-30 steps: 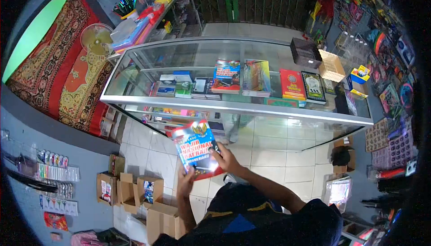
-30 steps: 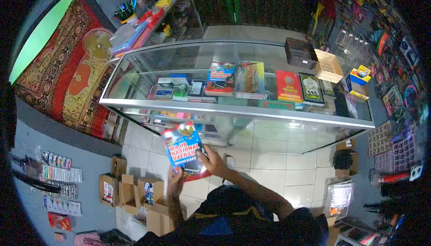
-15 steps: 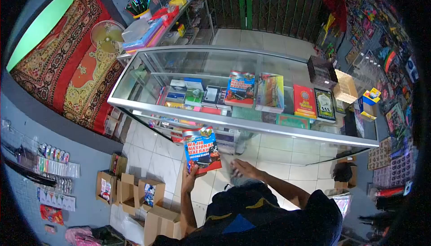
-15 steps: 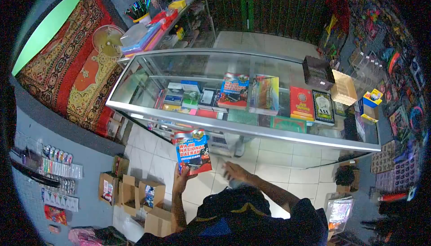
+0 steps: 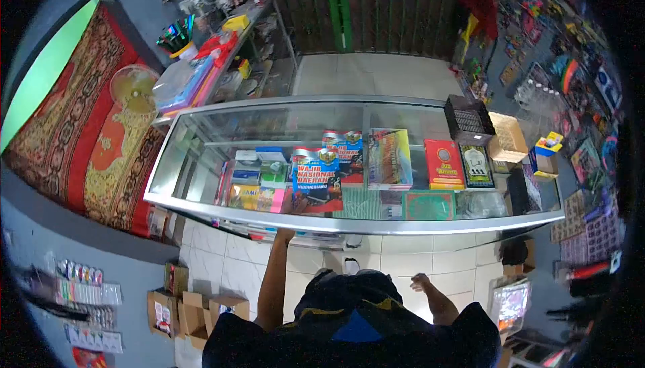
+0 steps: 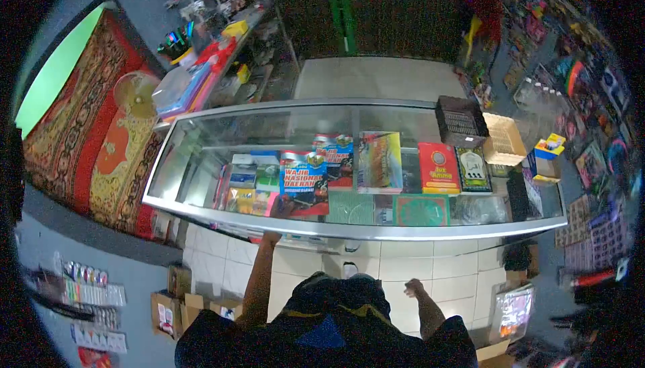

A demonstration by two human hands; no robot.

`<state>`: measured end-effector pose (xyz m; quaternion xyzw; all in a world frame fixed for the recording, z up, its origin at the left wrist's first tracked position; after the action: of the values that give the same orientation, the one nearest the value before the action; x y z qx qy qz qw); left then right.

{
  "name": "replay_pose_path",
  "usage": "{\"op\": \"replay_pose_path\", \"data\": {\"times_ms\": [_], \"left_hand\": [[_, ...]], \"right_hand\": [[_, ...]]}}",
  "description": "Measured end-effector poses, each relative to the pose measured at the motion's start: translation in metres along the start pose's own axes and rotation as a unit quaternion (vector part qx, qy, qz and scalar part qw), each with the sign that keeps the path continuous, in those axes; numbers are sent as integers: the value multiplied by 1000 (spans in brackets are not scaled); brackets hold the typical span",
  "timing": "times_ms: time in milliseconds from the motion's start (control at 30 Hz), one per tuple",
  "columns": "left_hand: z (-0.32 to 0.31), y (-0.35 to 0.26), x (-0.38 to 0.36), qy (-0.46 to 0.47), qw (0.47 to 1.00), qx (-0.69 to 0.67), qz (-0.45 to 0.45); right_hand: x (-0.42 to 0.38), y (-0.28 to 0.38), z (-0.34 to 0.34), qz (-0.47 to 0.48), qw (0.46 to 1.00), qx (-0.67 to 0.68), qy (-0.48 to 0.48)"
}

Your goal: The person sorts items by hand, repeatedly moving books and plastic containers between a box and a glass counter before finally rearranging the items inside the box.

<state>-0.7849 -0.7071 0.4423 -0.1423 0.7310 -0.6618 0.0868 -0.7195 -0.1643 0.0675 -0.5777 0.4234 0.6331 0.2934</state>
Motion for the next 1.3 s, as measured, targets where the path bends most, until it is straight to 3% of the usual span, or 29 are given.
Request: {"op": "replay_pose_path", "data": {"times_ms": [33, 67, 133, 167, 267, 300, 333, 400, 433, 500, 600, 633, 733, 833, 1067, 1300], "left_hand": [[-4, 6, 13, 4, 996, -81, 35], [-4, 14, 30, 31, 984, -111, 139], [-17, 1, 46, 33, 988, -108, 101], [-20, -3, 52, 31, 990, -107, 84], [-19, 29, 90, 46, 987, -69, 136], [-25, 10, 93, 76, 994, 47, 55], [-21, 22, 100, 71, 994, 78, 25], [-11, 58, 116, 60, 988, 137, -37], [-24, 36, 109, 30, 998, 53, 19], [-25, 52, 118, 16, 992, 119, -36], [-23, 84, 132, -9, 968, 219, -119], [-21, 91, 134, -17, 956, 252, -146], [-22, 87, 142, 19, 945, 257, -201], [-24, 96, 148, 69, 957, 231, -159], [-19, 127, 154, 31, 958, 255, -129], [-42, 30, 123, 164, 982, 57, -78]], "right_hand": [[-21, -4, -10, 31, 999, -27, -28], [-45, -12, -22, 61, 995, -54, -56], [-57, -29, -38, 77, 996, -16, -33], [-62, -34, -45, 45, 995, 88, 22], [-59, -46, -78, 69, 990, 118, 22], [-81, -38, -95, 120, 991, 39, -34], [-98, -28, -111, 114, 992, 23, -41], [-82, -31, -127, 101, 993, 68, -1], [-84, -29, -136, 129, 991, 43, -1], [-77, -24, -147, 140, 987, 68, 33], [-70, -19, -150, 168, 986, 15, -20], [-64, -22, -148, 145, 983, 115, 8], [-77, -14, -144, 161, 979, 76, -102], [-89, -10, -138, 156, 977, 112, -93], [-105, -17, -152, 138, 978, 99, -119], [-105, -30, -175, 133, 978, 92, -129]]}}
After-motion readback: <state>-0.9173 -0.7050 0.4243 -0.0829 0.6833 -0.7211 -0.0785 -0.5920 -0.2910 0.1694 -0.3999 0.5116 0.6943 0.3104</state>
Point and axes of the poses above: each hand's wrist, its own x-axis towards the middle knuckle, its own z-axis out of the back of the hand, y = z × x, the point moved 3 cm from there along x, towards the middle knuckle, and after that the axes turned 3 degrees about -x, right-handed, at the moved point
